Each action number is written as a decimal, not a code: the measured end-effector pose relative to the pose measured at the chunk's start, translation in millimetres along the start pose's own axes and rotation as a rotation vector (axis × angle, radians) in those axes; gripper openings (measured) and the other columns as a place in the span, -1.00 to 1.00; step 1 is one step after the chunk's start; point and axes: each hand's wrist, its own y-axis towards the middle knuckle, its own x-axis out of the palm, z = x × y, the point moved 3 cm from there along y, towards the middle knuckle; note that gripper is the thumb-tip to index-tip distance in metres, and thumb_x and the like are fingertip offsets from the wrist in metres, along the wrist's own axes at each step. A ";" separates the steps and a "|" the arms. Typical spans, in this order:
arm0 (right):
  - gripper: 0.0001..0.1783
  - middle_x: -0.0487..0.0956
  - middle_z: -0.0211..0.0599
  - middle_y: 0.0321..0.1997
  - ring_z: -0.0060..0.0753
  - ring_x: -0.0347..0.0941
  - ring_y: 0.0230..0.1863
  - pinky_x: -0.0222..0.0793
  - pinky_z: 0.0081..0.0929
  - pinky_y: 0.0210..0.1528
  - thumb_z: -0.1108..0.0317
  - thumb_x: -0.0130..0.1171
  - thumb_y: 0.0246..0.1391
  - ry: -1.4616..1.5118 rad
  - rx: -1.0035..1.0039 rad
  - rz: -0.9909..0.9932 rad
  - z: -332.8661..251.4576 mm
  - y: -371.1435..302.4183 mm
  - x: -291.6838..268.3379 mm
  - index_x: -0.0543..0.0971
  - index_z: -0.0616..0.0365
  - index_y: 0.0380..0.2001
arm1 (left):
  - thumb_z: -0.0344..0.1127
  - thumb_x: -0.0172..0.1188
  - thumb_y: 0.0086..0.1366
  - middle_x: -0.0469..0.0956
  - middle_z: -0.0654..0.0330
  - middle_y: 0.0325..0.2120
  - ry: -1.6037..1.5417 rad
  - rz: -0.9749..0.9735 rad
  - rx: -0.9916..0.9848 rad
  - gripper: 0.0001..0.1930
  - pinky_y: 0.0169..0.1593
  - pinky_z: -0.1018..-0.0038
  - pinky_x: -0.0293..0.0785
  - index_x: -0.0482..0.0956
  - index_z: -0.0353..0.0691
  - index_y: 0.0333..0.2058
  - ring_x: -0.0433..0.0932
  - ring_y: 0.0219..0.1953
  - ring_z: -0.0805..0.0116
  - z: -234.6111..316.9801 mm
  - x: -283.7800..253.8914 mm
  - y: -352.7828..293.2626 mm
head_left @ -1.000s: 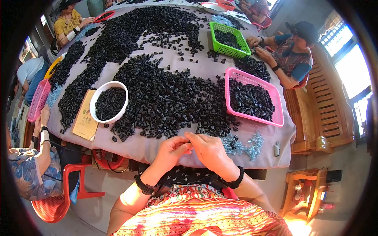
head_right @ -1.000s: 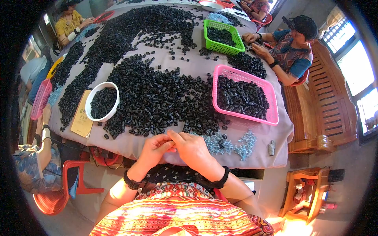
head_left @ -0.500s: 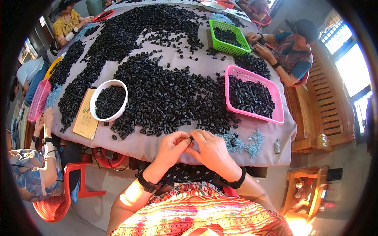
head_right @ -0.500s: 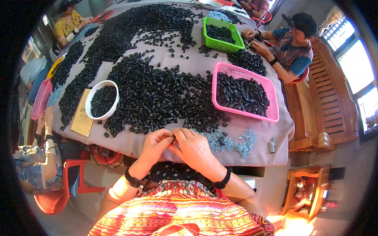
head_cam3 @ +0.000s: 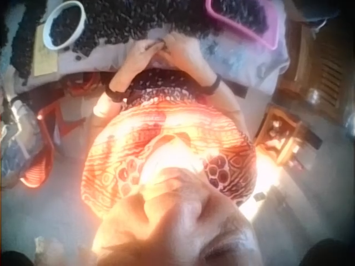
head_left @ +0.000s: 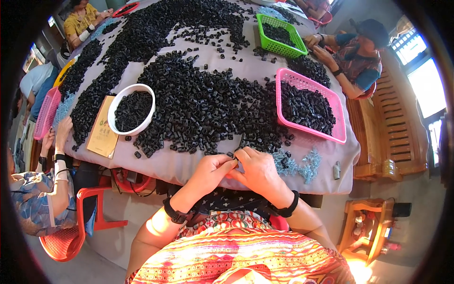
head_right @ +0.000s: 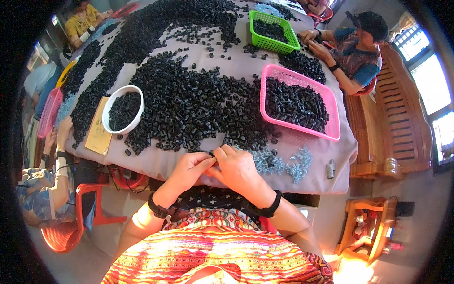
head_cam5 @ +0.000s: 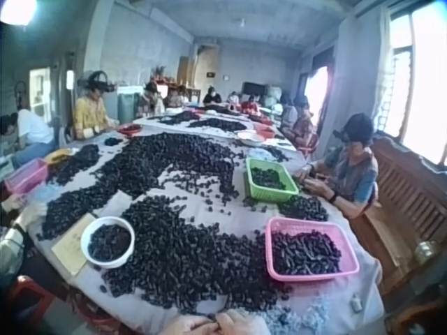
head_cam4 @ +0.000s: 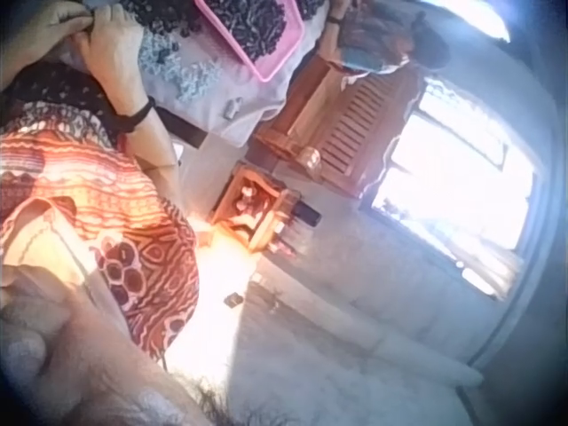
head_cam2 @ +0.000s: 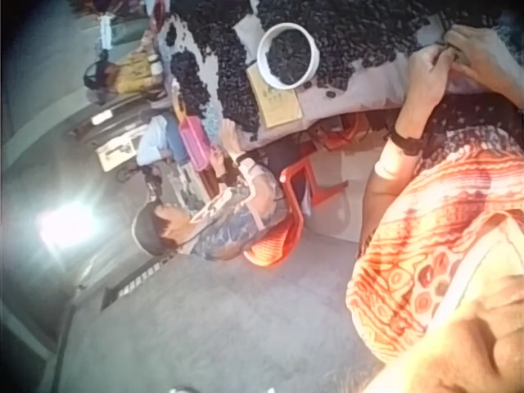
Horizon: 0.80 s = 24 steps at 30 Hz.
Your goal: Assembling small black shoe components with grey inserts at a workshop table with multiple workers.
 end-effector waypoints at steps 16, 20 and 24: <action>-0.68 0.56 -0.12 -0.39 0.03 0.58 -0.37 0.47 -0.15 -0.39 0.33 0.37 -0.04 0.065 0.096 -0.069 1.1 -24.6 13.0 0.52 0.21 -0.23 | -0.34 0.13 0.45 0.64 0.32 -0.45 0.242 0.023 -0.069 -0.79 -0.33 0.62 0.50 0.66 -0.37 -0.23 0.54 -0.43 0.62 1.9 13.0 -8.8; -0.73 0.54 -0.19 -0.44 -0.08 0.58 -0.43 0.49 -0.21 -0.45 0.30 0.34 -0.01 0.047 0.070 -0.023 0.7 -29.7 12.6 0.48 0.17 -0.34 | -0.34 0.13 0.45 0.64 0.31 -0.44 0.254 0.023 -0.042 -0.79 -0.31 0.61 0.51 0.66 -0.37 -0.22 0.55 -0.41 0.62 5.2 17.8 -8.9; -0.71 0.55 -0.19 -0.42 -0.07 0.58 -0.41 0.48 -0.21 -0.42 0.29 0.35 0.00 0.045 0.046 0.086 5.2 -20.9 -4.4 0.51 0.15 -0.27 | -0.32 0.13 0.45 0.64 0.29 -0.42 0.272 0.009 -0.017 -0.78 -0.28 0.59 0.51 0.65 -0.37 -0.19 0.56 -0.38 0.60 9.9 13.7 -4.8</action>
